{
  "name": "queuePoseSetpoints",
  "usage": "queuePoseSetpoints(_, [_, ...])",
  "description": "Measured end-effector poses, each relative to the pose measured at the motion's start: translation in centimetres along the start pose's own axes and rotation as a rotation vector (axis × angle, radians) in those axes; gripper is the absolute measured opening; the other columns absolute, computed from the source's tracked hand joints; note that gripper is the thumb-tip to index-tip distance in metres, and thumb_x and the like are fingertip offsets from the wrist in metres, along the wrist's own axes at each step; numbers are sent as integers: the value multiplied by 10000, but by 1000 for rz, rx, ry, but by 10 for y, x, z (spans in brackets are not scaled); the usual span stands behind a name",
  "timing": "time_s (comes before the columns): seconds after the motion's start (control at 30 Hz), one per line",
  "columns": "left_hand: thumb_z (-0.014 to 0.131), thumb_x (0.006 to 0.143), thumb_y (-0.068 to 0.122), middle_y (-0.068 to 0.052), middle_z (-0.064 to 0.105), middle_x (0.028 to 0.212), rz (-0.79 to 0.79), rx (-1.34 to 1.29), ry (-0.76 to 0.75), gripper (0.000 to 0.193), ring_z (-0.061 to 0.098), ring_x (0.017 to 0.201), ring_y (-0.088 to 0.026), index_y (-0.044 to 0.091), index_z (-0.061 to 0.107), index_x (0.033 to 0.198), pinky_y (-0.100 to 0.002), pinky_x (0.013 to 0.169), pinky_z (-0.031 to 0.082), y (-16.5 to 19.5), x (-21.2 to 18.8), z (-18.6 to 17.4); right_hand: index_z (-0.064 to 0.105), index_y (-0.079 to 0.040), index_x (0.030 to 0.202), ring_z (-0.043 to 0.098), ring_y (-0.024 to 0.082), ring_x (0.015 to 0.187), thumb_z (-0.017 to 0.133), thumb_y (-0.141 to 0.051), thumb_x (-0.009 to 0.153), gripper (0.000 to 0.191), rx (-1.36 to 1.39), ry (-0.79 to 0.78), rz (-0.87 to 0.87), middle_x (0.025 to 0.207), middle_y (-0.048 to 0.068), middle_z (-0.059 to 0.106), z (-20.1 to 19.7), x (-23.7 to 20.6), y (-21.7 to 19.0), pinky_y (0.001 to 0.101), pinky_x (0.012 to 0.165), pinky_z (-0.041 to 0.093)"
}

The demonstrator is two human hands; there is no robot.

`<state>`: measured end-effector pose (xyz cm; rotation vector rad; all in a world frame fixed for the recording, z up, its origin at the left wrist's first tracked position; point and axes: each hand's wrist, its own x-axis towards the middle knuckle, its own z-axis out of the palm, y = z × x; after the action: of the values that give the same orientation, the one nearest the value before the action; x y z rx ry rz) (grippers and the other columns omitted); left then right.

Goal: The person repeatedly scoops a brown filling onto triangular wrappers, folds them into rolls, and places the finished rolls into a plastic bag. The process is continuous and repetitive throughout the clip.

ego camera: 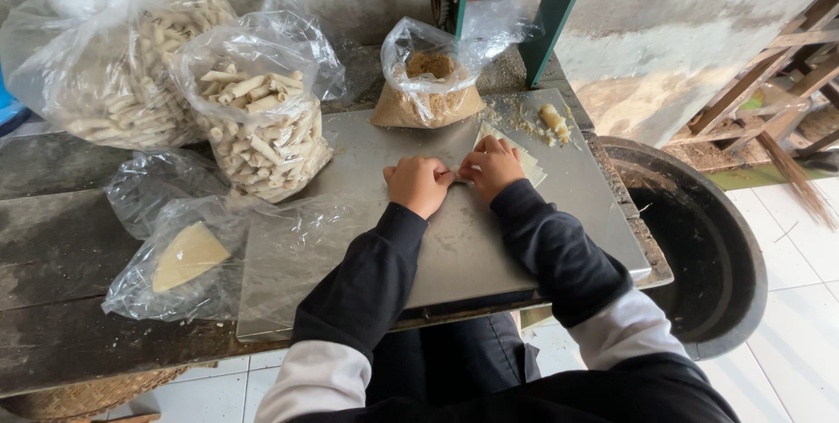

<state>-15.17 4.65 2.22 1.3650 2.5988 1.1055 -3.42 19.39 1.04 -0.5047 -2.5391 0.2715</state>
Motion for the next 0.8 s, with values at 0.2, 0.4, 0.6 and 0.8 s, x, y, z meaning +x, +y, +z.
queuePoseSetpoints(0.2, [772, 821, 370, -21, 741, 813, 48, 26, 54, 168, 648, 916, -272, 208, 814, 811, -485, 822, 349, 0, -2, 0, 775, -211, 862, 525, 287, 1071, 811, -321, 784, 139, 36, -29, 8, 1028, 43, 589, 3, -4, 1, 444, 922, 348])
queuePoseSetpoints(0.4, [773, 829, 376, -4, 735, 940, -134, -20, -64, 164, 653, 976, -255, 223, 781, 888, -494, 866, 361, 2, -2, 1, 776, -207, 863, 523, 282, 1109, 788, -306, 792, 122, 66, -51, 204, 1061, 53, 602, 7, 0, -6, 450, 955, 351])
queuePoseSetpoints(0.6, [801, 819, 274, 22, 650, 1029, 61, 38, 217, 71, 549, 1079, -264, 234, 775, 871, -504, 879, 317, -1, -1, 17, 726, -172, 947, 507, 317, 1138, 783, -290, 783, 210, 59, 48, 231, 1110, 95, 596, 10, 13, -13, 473, 962, 344])
queuePoseSetpoints(0.8, [766, 834, 177, 8, 630, 1020, 309, 151, 342, 63, 503, 1069, -257, 194, 776, 894, -491, 870, 276, -3, -5, 22, 717, -169, 956, 512, 325, 1158, 781, -330, 840, 208, -111, 84, 212, 1129, 93, 595, 13, 32, -26, 487, 975, 350])
